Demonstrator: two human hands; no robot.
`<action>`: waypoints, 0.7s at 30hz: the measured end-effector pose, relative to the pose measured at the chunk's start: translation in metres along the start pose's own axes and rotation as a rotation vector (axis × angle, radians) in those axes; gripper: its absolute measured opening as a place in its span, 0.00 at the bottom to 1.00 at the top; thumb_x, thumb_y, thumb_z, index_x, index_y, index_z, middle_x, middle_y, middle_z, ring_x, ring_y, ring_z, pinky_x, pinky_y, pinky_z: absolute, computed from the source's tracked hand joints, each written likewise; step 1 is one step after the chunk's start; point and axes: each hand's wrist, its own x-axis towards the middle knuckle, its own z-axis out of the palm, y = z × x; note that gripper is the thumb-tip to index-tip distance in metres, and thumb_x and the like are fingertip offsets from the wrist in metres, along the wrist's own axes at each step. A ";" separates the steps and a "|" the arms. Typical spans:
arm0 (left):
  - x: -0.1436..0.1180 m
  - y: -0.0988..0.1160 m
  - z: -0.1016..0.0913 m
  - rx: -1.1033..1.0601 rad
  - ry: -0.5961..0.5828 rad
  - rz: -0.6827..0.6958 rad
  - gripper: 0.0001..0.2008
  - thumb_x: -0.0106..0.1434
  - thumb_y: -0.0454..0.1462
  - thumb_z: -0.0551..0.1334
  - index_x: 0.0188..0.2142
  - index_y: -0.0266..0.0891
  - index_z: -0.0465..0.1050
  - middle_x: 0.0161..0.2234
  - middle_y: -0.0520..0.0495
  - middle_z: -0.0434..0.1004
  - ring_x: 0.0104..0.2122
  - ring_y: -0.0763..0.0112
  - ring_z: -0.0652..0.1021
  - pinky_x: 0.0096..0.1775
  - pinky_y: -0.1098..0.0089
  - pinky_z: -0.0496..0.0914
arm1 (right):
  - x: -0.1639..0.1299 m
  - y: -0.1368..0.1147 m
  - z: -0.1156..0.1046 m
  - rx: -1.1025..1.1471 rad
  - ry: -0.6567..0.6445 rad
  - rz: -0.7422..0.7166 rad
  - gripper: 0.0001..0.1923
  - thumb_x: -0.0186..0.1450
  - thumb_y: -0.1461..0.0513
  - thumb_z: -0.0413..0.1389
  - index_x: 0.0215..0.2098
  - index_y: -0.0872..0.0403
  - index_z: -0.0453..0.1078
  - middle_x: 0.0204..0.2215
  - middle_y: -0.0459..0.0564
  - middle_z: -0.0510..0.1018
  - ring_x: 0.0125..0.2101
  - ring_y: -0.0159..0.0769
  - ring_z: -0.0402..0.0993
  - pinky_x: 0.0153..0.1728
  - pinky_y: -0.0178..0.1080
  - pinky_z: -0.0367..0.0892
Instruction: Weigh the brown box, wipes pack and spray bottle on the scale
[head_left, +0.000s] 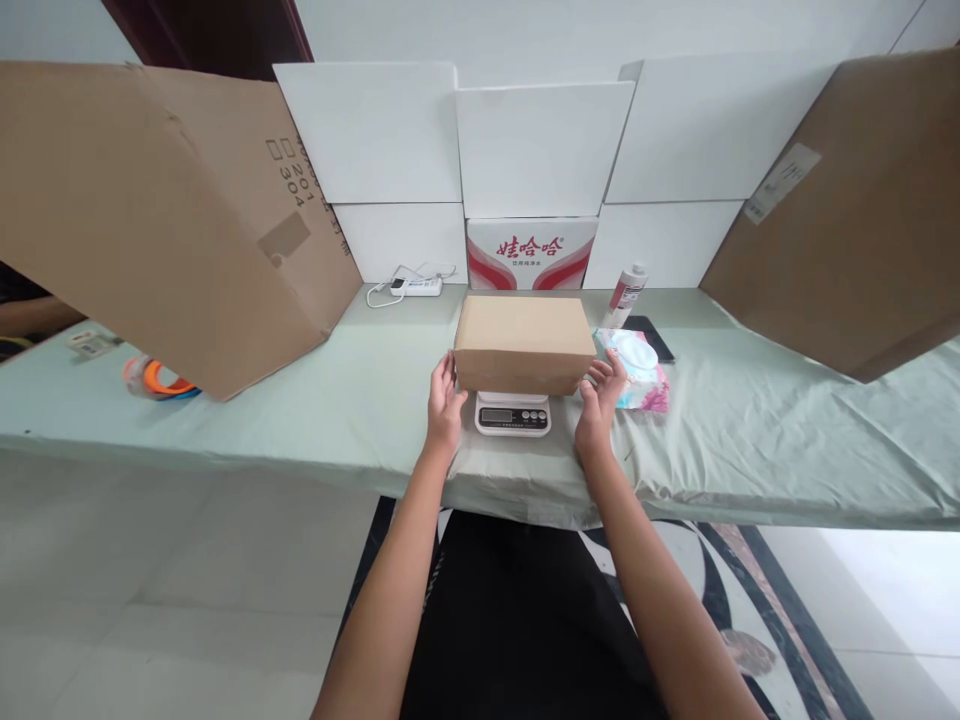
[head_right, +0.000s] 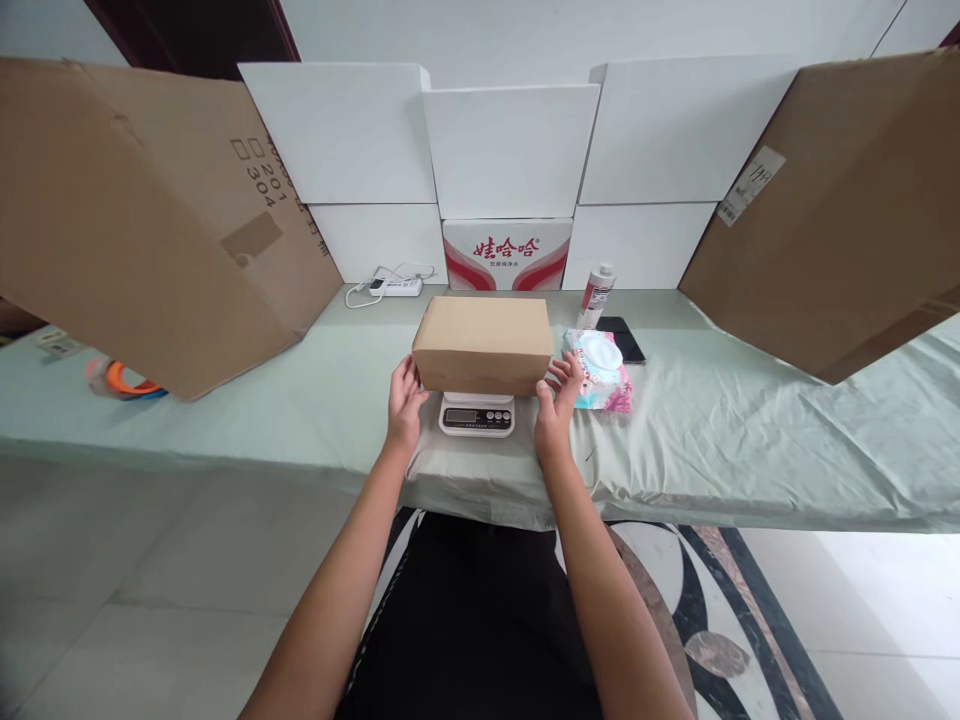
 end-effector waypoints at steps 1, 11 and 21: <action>0.000 0.000 0.000 -0.003 0.000 -0.001 0.36 0.65 0.38 0.63 0.71 0.50 0.58 0.77 0.45 0.56 0.77 0.54 0.57 0.75 0.54 0.56 | 0.000 0.000 0.000 -0.006 0.000 0.002 0.33 0.67 0.48 0.54 0.68 0.46 0.58 0.57 0.55 0.66 0.59 0.47 0.68 0.62 0.56 0.67; 0.000 0.002 0.000 0.038 -0.003 -0.011 0.36 0.65 0.39 0.63 0.72 0.49 0.59 0.76 0.43 0.58 0.76 0.54 0.59 0.74 0.54 0.58 | 0.000 0.000 -0.001 -0.002 -0.028 0.046 0.36 0.67 0.46 0.54 0.70 0.45 0.58 0.59 0.56 0.68 0.60 0.48 0.68 0.62 0.57 0.67; -0.004 0.000 -0.001 0.066 -0.044 -0.034 0.35 0.67 0.39 0.62 0.73 0.48 0.62 0.76 0.48 0.59 0.77 0.54 0.56 0.76 0.56 0.55 | -0.004 0.000 -0.002 -0.042 -0.159 0.039 0.41 0.70 0.46 0.55 0.77 0.42 0.51 0.69 0.57 0.66 0.65 0.50 0.68 0.66 0.58 0.65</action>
